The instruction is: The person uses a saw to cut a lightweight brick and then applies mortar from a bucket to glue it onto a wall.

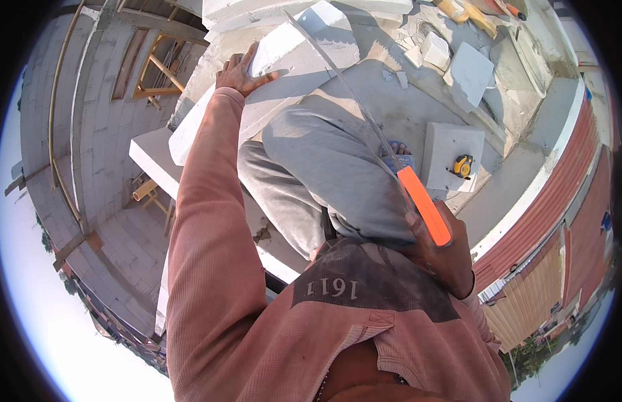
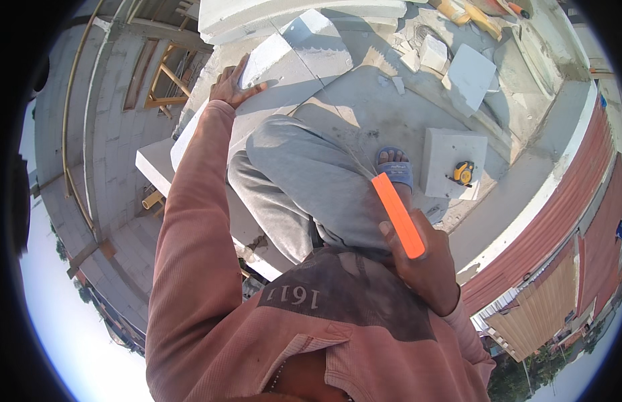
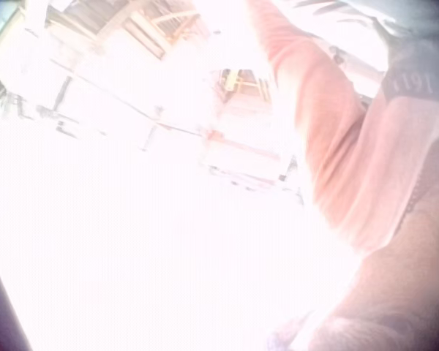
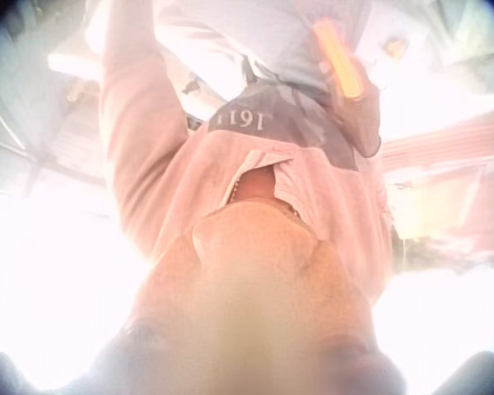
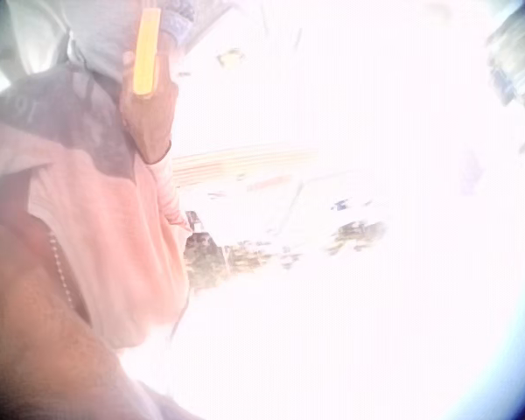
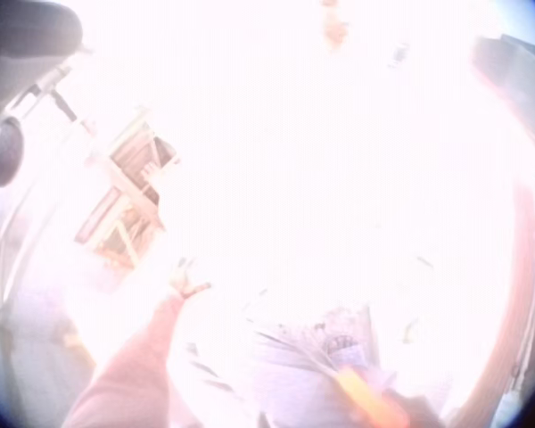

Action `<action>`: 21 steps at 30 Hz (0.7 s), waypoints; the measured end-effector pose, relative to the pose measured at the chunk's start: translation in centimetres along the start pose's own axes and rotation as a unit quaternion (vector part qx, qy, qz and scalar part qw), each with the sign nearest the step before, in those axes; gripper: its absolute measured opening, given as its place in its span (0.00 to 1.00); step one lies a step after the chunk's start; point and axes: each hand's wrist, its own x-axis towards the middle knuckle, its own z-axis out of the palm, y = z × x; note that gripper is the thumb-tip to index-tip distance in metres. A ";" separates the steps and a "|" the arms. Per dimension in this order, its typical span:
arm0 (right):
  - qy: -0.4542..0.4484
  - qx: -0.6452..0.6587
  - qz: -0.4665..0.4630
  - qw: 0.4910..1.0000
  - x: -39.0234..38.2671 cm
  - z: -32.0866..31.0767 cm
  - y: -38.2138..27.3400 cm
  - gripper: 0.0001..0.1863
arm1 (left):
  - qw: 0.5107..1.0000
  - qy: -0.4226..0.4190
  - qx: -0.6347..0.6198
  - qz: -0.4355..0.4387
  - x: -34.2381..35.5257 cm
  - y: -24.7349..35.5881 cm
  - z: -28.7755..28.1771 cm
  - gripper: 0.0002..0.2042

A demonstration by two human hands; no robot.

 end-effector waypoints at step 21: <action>0.042 0.007 -0.105 0.994 8.3 2.9 3.6 0.08 | 0.999 0.011 -0.034 0.015 1.1 0.9 1.1 0.56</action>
